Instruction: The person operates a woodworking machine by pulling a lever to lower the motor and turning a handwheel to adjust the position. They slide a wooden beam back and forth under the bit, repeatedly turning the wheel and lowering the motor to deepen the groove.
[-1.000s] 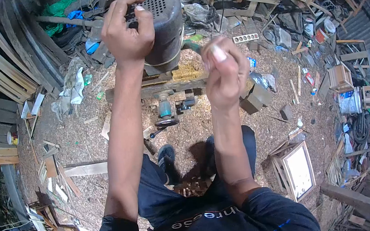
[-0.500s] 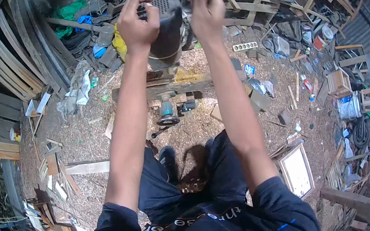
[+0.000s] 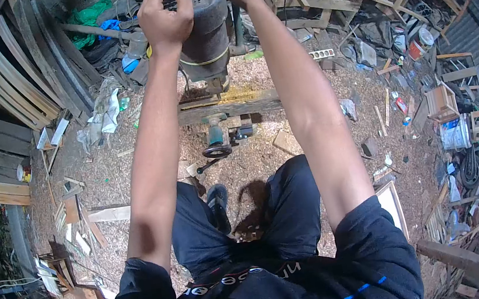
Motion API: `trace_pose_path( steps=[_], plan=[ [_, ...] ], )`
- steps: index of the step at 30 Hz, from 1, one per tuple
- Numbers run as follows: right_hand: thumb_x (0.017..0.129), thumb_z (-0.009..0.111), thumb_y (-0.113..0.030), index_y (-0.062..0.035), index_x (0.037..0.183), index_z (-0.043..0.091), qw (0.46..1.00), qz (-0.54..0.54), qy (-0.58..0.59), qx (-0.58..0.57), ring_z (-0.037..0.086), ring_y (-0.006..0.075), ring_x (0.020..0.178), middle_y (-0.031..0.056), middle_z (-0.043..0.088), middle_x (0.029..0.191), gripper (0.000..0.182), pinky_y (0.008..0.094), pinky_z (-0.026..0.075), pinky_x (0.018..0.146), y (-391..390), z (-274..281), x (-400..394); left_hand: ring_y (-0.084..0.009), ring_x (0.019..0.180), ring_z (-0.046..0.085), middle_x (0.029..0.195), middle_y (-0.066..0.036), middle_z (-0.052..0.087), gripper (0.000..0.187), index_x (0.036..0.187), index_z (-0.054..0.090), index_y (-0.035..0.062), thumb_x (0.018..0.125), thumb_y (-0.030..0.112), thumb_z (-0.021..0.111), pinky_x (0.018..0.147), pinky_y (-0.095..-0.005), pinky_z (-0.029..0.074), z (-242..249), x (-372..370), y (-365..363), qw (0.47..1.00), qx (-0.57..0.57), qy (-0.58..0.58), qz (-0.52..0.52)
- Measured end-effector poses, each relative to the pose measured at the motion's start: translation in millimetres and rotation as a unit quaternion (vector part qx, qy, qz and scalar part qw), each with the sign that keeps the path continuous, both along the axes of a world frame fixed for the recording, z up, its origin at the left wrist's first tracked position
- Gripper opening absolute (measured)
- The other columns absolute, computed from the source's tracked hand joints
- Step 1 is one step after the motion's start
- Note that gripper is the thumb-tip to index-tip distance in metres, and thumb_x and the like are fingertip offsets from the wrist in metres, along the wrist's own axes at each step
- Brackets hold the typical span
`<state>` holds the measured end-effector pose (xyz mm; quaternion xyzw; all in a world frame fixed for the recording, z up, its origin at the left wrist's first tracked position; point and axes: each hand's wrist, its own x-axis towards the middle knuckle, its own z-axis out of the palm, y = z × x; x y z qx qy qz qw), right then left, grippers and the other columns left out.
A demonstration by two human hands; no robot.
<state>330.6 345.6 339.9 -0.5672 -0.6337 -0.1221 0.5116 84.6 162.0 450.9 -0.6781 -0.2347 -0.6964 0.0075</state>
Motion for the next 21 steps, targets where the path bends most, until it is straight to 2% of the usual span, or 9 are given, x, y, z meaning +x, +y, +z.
trace_pose_path(
  steps=[3, 4, 7, 10, 12, 15, 17, 19, 21],
  plan=[
    [0.094, 0.057, -0.013, 0.0049, 0.117, 0.059, 0.964, 0.152, 0.203, -0.081, 0.061, 0.0179, 0.093, 0.0123, 0.068, 0.103, 0.029, 0.0296, 0.047, 0.083, -49.0, 3.1, -26.1, -0.0299, 0.075, 0.065, 0.081, -0.013, 0.065, 0.014, 0.086, 0.066, 0.0034, 0.079, 0.011, 0.057, 0.068, -0.0343, 0.051, -2.5, -2.1, 4.3, 1.0, 0.02, 0.008, 0.012],
    [0.093, 0.057, -0.011, 0.0054, 0.128, 0.053, 0.944, 0.166, 0.253, -0.127, 0.061, 0.0202, 0.103, 0.0154, 0.064, 0.119, 0.039, 0.03, 0.046, 0.091, -52.0, -0.6, -27.1, -0.0285, 0.077, 0.066, 0.082, -0.011, 0.067, 0.015, 0.086, 0.068, 0.0052, 0.079, 0.013, 0.057, 0.07, -0.0335, 0.051, -5.5, -4.3, 7.8, 0.999, 0.037, 0.011, 0.022],
    [0.093, 0.059, -0.011, 0.0017, 0.131, 0.052, 0.91, 0.189, 0.341, -0.143, 0.062, 0.0174, 0.097, 0.0105, 0.066, 0.114, 0.041, 0.0288, 0.047, 0.088, -65.0, -20.9, -32.2, -0.0264, 0.078, 0.067, 0.085, -0.011, 0.067, 0.014, 0.087, 0.068, 0.0045, 0.082, 0.013, 0.057, 0.071, -0.0331, 0.051, -12.2, -12.8, 12.8, 1.0, 0.014, -0.005, 0.001],
    [0.094, 0.057, -0.011, -0.0018, 0.13, 0.054, 0.848, 0.267, 0.423, -0.174, 0.059, 0.013, 0.092, 0.0073, 0.066, 0.111, 0.037, 0.0271, 0.047, 0.083, -78.9, -45.8, -27.9, -0.028, 0.099, 0.064, 0.103, -0.013, 0.067, 0.022, 0.102, 0.067, 0.0021, 0.088, 0.014, 0.054, 0.088, -0.0352, 0.048, -29.0, -28.4, 13.1, 1.0, 0.014, -0.005, -0.003],
    [0.095, 0.055, -0.01, -0.003, 0.128, 0.056, 0.888, 0.216, 0.388, -0.118, 0.059, 0.0136, 0.092, 0.008, 0.066, 0.11, 0.034, 0.0277, 0.046, 0.083, -103.7, -58.0, -38.3, -0.0297, 0.114, 0.057, 0.117, -0.016, 0.063, 0.031, 0.116, 0.061, -0.0007, 0.093, 0.017, 0.051, 0.099, -0.0376, 0.042, -52.4, -40.7, 7.8, 1.0, 0.002, -0.012, -0.006],
    [0.097, 0.051, -0.009, -0.0007, 0.122, 0.06, 0.925, 0.126, 0.354, -0.06, 0.06, 0.0172, 0.094, 0.0115, 0.066, 0.108, 0.028, 0.0293, 0.046, 0.085, -154.9, -93.1, -55.1, -0.0292, 0.115, 0.056, 0.118, -0.017, 0.061, 0.033, 0.119, 0.058, -0.0016, 0.094, 0.017, 0.049, 0.1, -0.0373, 0.041, -98.9, -58.4, -25.4, 0.996, -0.076, -0.049, 0.021],
    [0.096, 0.053, -0.013, 0.0003, 0.115, 0.062, 0.903, 0.09, 0.41, -0.096, 0.061, 0.021, 0.101, 0.0138, 0.066, 0.108, 0.025, 0.0316, 0.046, 0.09, -204.2, -122.9, -78.7, -0.0289, 0.116, 0.055, 0.119, -0.017, 0.06, 0.032, 0.12, 0.057, -0.0023, 0.092, 0.012, 0.05, 0.101, -0.0372, 0.039, -151.9, -75.7, -52.4, 0.985, -0.169, -0.037, 0.02],
    [0.094, 0.057, -0.018, 0.0013, 0.111, 0.062, 0.876, 0.011, 0.425, -0.228, 0.062, 0.0226, 0.1, 0.0148, 0.066, 0.107, 0.026, 0.0335, 0.047, 0.089, -258.9, -148.6, -114.0, -0.0292, 0.11, 0.057, 0.114, -0.017, 0.062, 0.027, 0.115, 0.058, -0.0019, 0.091, 0.008, 0.052, 0.097, -0.0377, 0.041, -209.9, -95.8, -77.9, 0.963, -0.265, 0.006, 0.043],
    [0.092, 0.06, -0.022, 0.0047, 0.119, 0.056, 0.903, 0.094, 0.305, -0.286, 0.06, 0.0307, 0.106, 0.0215, 0.063, 0.113, 0.038, 0.0372, 0.047, 0.093, -293.5, -222.3, -135.3, -0.0287, 0.104, 0.06, 0.107, -0.016, 0.064, 0.023, 0.11, 0.059, -0.0018, 0.089, 0.004, 0.054, 0.093, -0.038, 0.044, -268.4, -112.2, -102.2, 0.931, -0.36, 0.027, 0.054]
  ],
)
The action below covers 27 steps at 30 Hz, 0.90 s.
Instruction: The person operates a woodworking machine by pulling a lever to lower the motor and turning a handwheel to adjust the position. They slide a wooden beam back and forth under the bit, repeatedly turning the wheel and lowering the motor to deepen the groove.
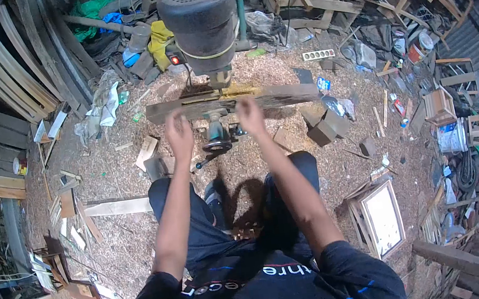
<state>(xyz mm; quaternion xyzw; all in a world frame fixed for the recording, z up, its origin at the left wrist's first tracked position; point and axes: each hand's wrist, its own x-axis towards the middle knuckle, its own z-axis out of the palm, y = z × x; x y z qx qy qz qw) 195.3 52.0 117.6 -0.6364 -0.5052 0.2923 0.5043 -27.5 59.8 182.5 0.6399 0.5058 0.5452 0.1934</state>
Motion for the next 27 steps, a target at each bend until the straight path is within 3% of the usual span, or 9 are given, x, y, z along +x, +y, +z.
trace_pose_path(
  steps=[2, 5, 6, 9, 14, 15, 19, 22, 27],
  plan=[
    [0.091, 0.058, -0.016, 0.0037, 0.13, 0.048, 0.989, 0.092, -0.109, 0.037, 0.054, 0.0381, 0.116, 0.0257, 0.055, 0.125, 0.045, 0.0423, 0.043, 0.099, -32.3, -76.1, -31.3, -0.0291, 0.097, 0.062, 0.097, -0.015, 0.066, 0.021, 0.106, 0.06, -0.0019, 0.087, 0.004, 0.055, 0.09, -0.0382, 0.046, -77.0, -18.7, -7.1, 0.998, -0.057, 0.015, -0.009],
    [0.093, 0.052, -0.013, 0.0035, 0.141, 0.033, 0.959, 0.2, -0.199, -0.031, 0.045, 0.0473, 0.122, 0.0327, 0.045, 0.133, 0.054, 0.0458, 0.039, 0.104, -62.9, -110.5, -62.8, -0.035, 0.09, 0.065, 0.097, -0.019, 0.064, 0.021, 0.103, 0.061, -0.0001, 0.083, 0.002, 0.056, 0.08, -0.042, 0.051, -123.8, -15.1, -17.2, 0.945, -0.3, -0.128, 0.0],
    [0.093, 0.052, -0.014, 0.0041, 0.142, 0.03, 0.963, 0.173, -0.208, -0.019, 0.043, 0.049, 0.123, 0.0342, 0.041, 0.134, 0.056, 0.0464, 0.039, 0.104, -63.1, -117.2, -72.3, -0.0358, 0.086, 0.066, 0.096, -0.02, 0.064, 0.021, 0.101, 0.063, -0.0001, 0.081, 0.002, 0.058, 0.076, -0.0424, 0.052, -146.2, -18.5, -15.0, 0.994, -0.097, 0.045, 0.009],
    [0.097, 0.048, -0.02, 0.0076, 0.143, 0.02, 0.969, 0.123, -0.211, -0.03, 0.036, 0.0544, 0.126, 0.04, 0.028, 0.14, 0.061, 0.0481, 0.037, 0.105, -67.1, -122.3, -92.7, -0.0362, 0.088, 0.065, 0.098, -0.021, 0.064, 0.023, 0.102, 0.064, 0.0005, 0.079, 0.004, 0.062, 0.077, -0.0426, 0.052, -188.1, -29.7, -26.5, 0.971, -0.215, 0.101, 0.023],
    [0.099, 0.042, -0.024, 0.0075, 0.146, 0.014, 0.961, 0.155, -0.206, -0.097, 0.028, 0.0537, 0.132, 0.0407, 0.022, 0.143, 0.064, 0.0474, 0.034, 0.107, -66.1, -101.2, -88.9, -0.0384, 0.099, 0.061, 0.108, -0.023, 0.063, 0.032, 0.108, 0.063, 0.0016, 0.078, 0.013, 0.067, 0.083, -0.0441, 0.05, -210.7, -45.1, -48.6, 0.902, -0.398, 0.165, 0.009],
    [0.098, 0.043, -0.023, 0.0073, 0.146, 0.012, 0.96, 0.163, -0.205, -0.099, 0.027, 0.0536, 0.132, 0.0407, 0.021, 0.144, 0.065, 0.0468, 0.034, 0.107, -65.7, -101.6, -87.2, -0.0393, 0.106, 0.058, 0.116, -0.024, 0.059, 0.045, 0.117, 0.058, 0.0007, 0.078, 0.021, 0.069, 0.088, -0.0455, 0.049, -239.4, -50.2, -47.2, 0.886, -0.415, 0.205, -0.003],
    [0.095, 0.046, -0.016, 0.0059, 0.147, 0.008, 0.959, 0.188, -0.186, -0.103, 0.024, 0.0529, 0.134, 0.0399, 0.015, 0.146, 0.068, 0.0441, 0.033, 0.109, -68.7, -105.8, -84.7, -0.0382, 0.127, 0.046, 0.135, -0.028, 0.048, 0.063, 0.141, 0.035, -0.0033, 0.083, 0.013, 0.056, 0.106, -0.0414, 0.037, -282.0, -48.9, -45.5, 0.837, -0.488, 0.244, -0.044],
    [0.091, 0.05, -0.01, 0.0008, 0.149, 0.006, 0.953, 0.202, -0.202, -0.105, 0.019, 0.0514, 0.137, 0.038, 0.011, 0.149, 0.074, 0.0439, 0.03, 0.111, -66.8, -111.7, -80.3, -0.0343, 0.141, 0.025, 0.148, -0.025, 0.032, 0.078, 0.141, 0.032, -0.0063, 0.079, 0.024, 0.069, 0.116, -0.0369, 0.026, -300.5, -45.2, -37.0, 0.81, -0.541, 0.22, -0.053],
    [0.086, 0.051, -0.007, 0.0015, 0.149, 0.005, 0.953, 0.229, -0.17, -0.101, 0.019, 0.0544, 0.136, 0.0405, 0.012, 0.146, 0.079, 0.0454, 0.026, 0.113, -64.7, -114.3, -72.7, -0.0356, 0.134, 0.036, 0.147, -0.025, 0.033, 0.063, 0.132, 0.047, -0.0011, 0.079, 0.024, 0.07, 0.112, -0.0384, 0.032, -287.5, -43.3, -29.2, 0.781, -0.533, 0.319, -0.067]
  ],
)
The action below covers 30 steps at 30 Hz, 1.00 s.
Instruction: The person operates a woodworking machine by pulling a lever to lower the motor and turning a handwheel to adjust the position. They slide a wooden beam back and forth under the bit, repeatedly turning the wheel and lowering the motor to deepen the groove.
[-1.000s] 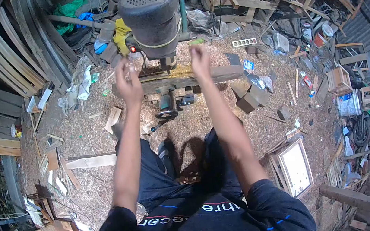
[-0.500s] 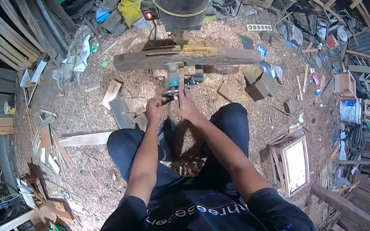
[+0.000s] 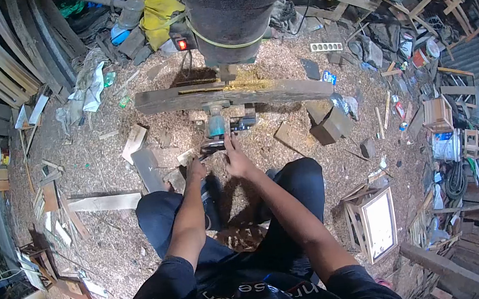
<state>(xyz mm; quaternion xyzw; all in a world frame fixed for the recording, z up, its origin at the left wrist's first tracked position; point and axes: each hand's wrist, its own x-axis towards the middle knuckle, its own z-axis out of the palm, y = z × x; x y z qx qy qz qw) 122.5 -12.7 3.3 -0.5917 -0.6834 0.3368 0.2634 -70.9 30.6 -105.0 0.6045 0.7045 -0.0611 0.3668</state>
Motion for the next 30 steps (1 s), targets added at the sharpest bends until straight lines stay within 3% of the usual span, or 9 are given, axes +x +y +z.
trace_pose_path(
  steps=[1, 2, 5, 6, 9, 12, 21, 29, 30],
  plan=[
    [0.084, 0.051, -0.005, 0.0023, 0.149, 0.005, 1.0, 0.005, 0.013, 0.0, 0.019, 0.0565, 0.135, 0.0427, 0.012, 0.145, 0.08, 0.0463, 0.025, 0.114, -2.1, -3.3, 1.3, -0.0356, 0.133, 0.038, 0.147, -0.025, 0.032, 0.059, 0.129, 0.051, 0.0, 0.079, 0.025, 0.071, 0.111, -0.0388, 0.034, 8.2, 1.7, -1.1, 0.999, -0.004, 0.03, -0.021],
    [0.089, 0.054, -0.011, -0.0011, 0.15, 0.003, 1.0, 0.004, -0.014, -0.008, 0.015, 0.0474, 0.141, 0.0339, 0.008, 0.152, 0.081, 0.0416, 0.024, 0.114, -1.9, -7.3, 2.1, -0.0374, 0.123, 0.049, 0.14, -0.026, 0.043, 0.043, 0.117, 0.061, 0.002, 0.084, 0.029, 0.068, 0.102, -0.0422, 0.042, 16.1, 4.5, -2.4, 0.998, 0.037, 0.044, -0.022],
    [0.088, 0.054, -0.01, 0.0, 0.15, 0.003, 1.0, 0.006, -0.01, -0.006, 0.012, 0.0462, 0.142, 0.0343, 0.007, 0.152, 0.081, 0.0405, 0.021, 0.115, -1.6, -12.7, 1.5, -0.039, 0.112, 0.056, 0.123, -0.026, 0.057, 0.037, 0.108, 0.066, 0.0013, 0.087, 0.032, 0.065, 0.093, -0.0459, 0.047, -11.1, -6.5, 12.9, 1.0, -0.014, -0.01, -0.018],
    [0.088, 0.055, -0.01, 0.0006, 0.15, 0.002, 1.0, 0.005, -0.014, -0.007, 0.012, 0.0459, 0.142, 0.0342, 0.007, 0.152, 0.082, 0.0405, 0.02, 0.116, -1.9, -10.1, 1.5, -0.0411, 0.103, 0.059, 0.105, -0.026, 0.063, 0.029, 0.099, 0.066, -0.0022, 0.083, 0.022, 0.062, 0.093, -0.0452, 0.047, -9.3, -4.9, 7.6, 0.999, 0.044, -0.017, 0.009],
    [0.087, 0.055, -0.009, 0.0023, 0.149, 0.002, 1.0, 0.002, -0.012, -0.012, 0.011, 0.0456, 0.142, 0.034, 0.006, 0.152, 0.083, 0.0406, 0.019, 0.116, -3.4, -4.7, 1.2, -0.0408, 0.1, 0.062, 0.104, -0.026, 0.065, 0.036, 0.099, 0.068, -0.0001, 0.089, 0.034, 0.063, 0.085, -0.0481, 0.05, -4.5, -5.5, 5.7, 0.998, 0.06, 0.001, -0.022],
    [0.086, 0.057, -0.01, 0.0022, 0.149, 0.001, 0.999, -0.012, 0.01, -0.035, 0.011, 0.0466, 0.142, 0.0347, 0.006, 0.151, 0.084, 0.0414, 0.02, 0.116, -3.2, -1.7, 2.6, -0.0406, 0.099, 0.062, 0.102, -0.025, 0.066, 0.035, 0.098, 0.068, -0.0002, 0.089, 0.033, 0.063, 0.084, -0.0474, 0.051, 1.0, -0.3, 2.4, 0.996, 0.073, 0.02, -0.045],
    [0.086, 0.057, -0.01, -0.0021, 0.151, 0.003, 0.997, -0.005, 0.04, -0.063, 0.01, 0.0466, 0.142, 0.0345, 0.008, 0.152, 0.084, 0.0421, 0.02, 0.116, -3.7, 1.2, 10.7, -0.0396, 0.1, 0.063, 0.103, -0.023, 0.066, 0.026, 0.099, 0.068, 0.0006, 0.087, 0.023, 0.066, 0.082, -0.0469, 0.052, 42.4, 16.1, -7.6, 0.997, 0.07, 0.005, 0.024],
    [0.085, 0.057, -0.009, -0.0014, 0.15, 0.007, 0.999, -0.037, 0.025, -0.027, 0.018, 0.0509, 0.138, 0.0395, 0.005, 0.149, 0.083, 0.0418, 0.024, 0.114, -5.1, 5.1, 5.1, -0.0424, 0.098, 0.059, 0.106, -0.027, 0.061, 0.024, 0.1, 0.062, -0.0031, 0.085, 0.016, 0.063, 0.088, -0.0476, 0.049, 48.2, 20.6, -21.2, 0.977, 0.199, -0.064, 0.028],
    [0.087, 0.055, -0.009, 0.0004, 0.148, 0.016, 0.998, -0.056, 0.038, -0.011, 0.022, 0.0492, 0.138, 0.0395, 0.015, 0.147, 0.073, 0.0407, 0.025, 0.114, -5.1, 3.9, 3.7, -0.0433, 0.098, 0.058, 0.103, -0.028, 0.061, 0.02, 0.098, 0.062, -0.0031, 0.083, 0.011, 0.06, 0.087, -0.0481, 0.048, 59.2, 22.0, -23.1, 0.971, 0.215, -0.087, 0.049]
  ],
)
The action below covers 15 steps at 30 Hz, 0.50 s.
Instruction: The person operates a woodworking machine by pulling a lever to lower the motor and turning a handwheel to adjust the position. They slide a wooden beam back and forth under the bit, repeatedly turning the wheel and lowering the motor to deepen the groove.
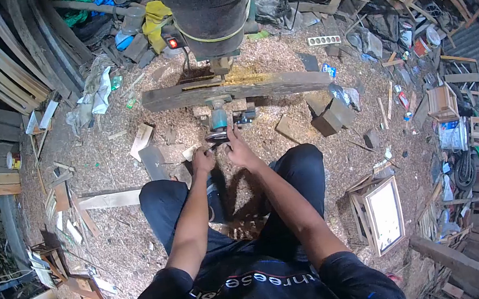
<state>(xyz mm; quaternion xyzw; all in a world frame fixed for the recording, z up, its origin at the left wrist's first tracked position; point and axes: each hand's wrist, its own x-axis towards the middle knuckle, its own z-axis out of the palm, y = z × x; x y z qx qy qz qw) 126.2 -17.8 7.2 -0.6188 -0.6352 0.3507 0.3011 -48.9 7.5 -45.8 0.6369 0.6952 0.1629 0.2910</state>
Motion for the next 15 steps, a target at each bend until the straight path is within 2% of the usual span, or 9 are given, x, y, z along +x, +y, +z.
trace_pose_path(
  steps=[3, 4, 6, 8, 10, 15],
  plan=[
    [0.091, 0.054, -0.011, 0.0039, 0.143, 0.031, 0.995, -0.057, -0.001, 0.079, 0.04, 0.0413, 0.132, 0.0337, 0.037, 0.141, 0.059, 0.0385, 0.032, 0.109, 21.4, -6.4, 10.7, -0.0396, 0.105, 0.058, 0.106, -0.025, 0.063, 0.027, 0.103, 0.064, -0.002, 0.085, 0.019, 0.062, 0.092, -0.0438, 0.046, 62.7, 4.7, 9.1, 0.996, 0.029, -0.077, 0.04],
    [0.095, 0.052, -0.018, 0.0063, 0.134, 0.043, 0.99, -0.109, 0.069, 0.05, 0.056, 0.0371, 0.116, 0.0311, 0.054, 0.126, 0.047, 0.0365, 0.043, 0.1, 23.1, 45.8, 13.3, -0.0394, 0.105, 0.058, 0.107, -0.024, 0.063, 0.027, 0.105, 0.064, -0.0025, 0.086, 0.017, 0.062, 0.093, -0.0427, 0.045, 70.7, 2.7, 18.6, 0.987, 0.116, -0.107, 0.015],
    [0.096, 0.049, -0.021, 0.0079, 0.129, 0.047, 0.975, -0.165, 0.134, 0.059, 0.057, 0.0397, 0.112, 0.0266, 0.058, 0.121, 0.043, 0.0398, 0.044, 0.098, 33.6, 117.0, 22.0, -0.038, 0.103, 0.059, 0.109, -0.022, 0.063, 0.026, 0.106, 0.063, -0.0021, 0.087, 0.015, 0.061, 0.093, -0.0426, 0.045, 145.8, 12.1, 32.4, 0.965, 0.228, -0.129, 0.01],
    [0.097, 0.049, -0.023, 0.0059, 0.123, 0.054, 0.943, -0.203, 0.123, 0.234, 0.059, 0.0332, 0.111, 0.0245, 0.061, 0.118, 0.039, 0.038, 0.046, 0.095, 52.0, 160.3, 30.3, -0.0363, 0.102, 0.059, 0.109, -0.021, 0.062, 0.026, 0.109, 0.061, -0.0019, 0.089, 0.014, 0.059, 0.093, -0.0426, 0.045, 227.0, 23.5, 49.6, 0.93, 0.317, -0.183, -0.021],
    [0.098, 0.049, -0.025, 0.0045, 0.123, 0.055, 0.924, -0.204, 0.131, 0.296, 0.059, 0.0311, 0.112, 0.0223, 0.061, 0.118, 0.039, 0.0382, 0.047, 0.094, 51.2, 247.0, 31.4, -0.0393, 0.104, 0.056, 0.108, -0.021, 0.059, 0.024, 0.109, 0.058, -0.0027, 0.09, 0.012, 0.057, 0.092, -0.0438, 0.044, 308.2, 36.8, 59.9, 0.894, 0.41, -0.174, -0.049],
    [0.097, 0.052, -0.019, 0.0047, 0.123, 0.054, 0.879, -0.187, 0.178, 0.4, 0.06, 0.0272, 0.11, 0.0198, 0.062, 0.117, 0.035, 0.0357, 0.048, 0.092, 65.2, 359.5, 42.7, -0.0362, 0.106, 0.055, 0.109, -0.018, 0.059, 0.022, 0.106, 0.059, -0.0002, 0.086, 0.009, 0.058, 0.092, -0.0435, 0.043, 426.9, 70.2, 84.3, 0.794, 0.555, -0.222, -0.11]
  ],
)
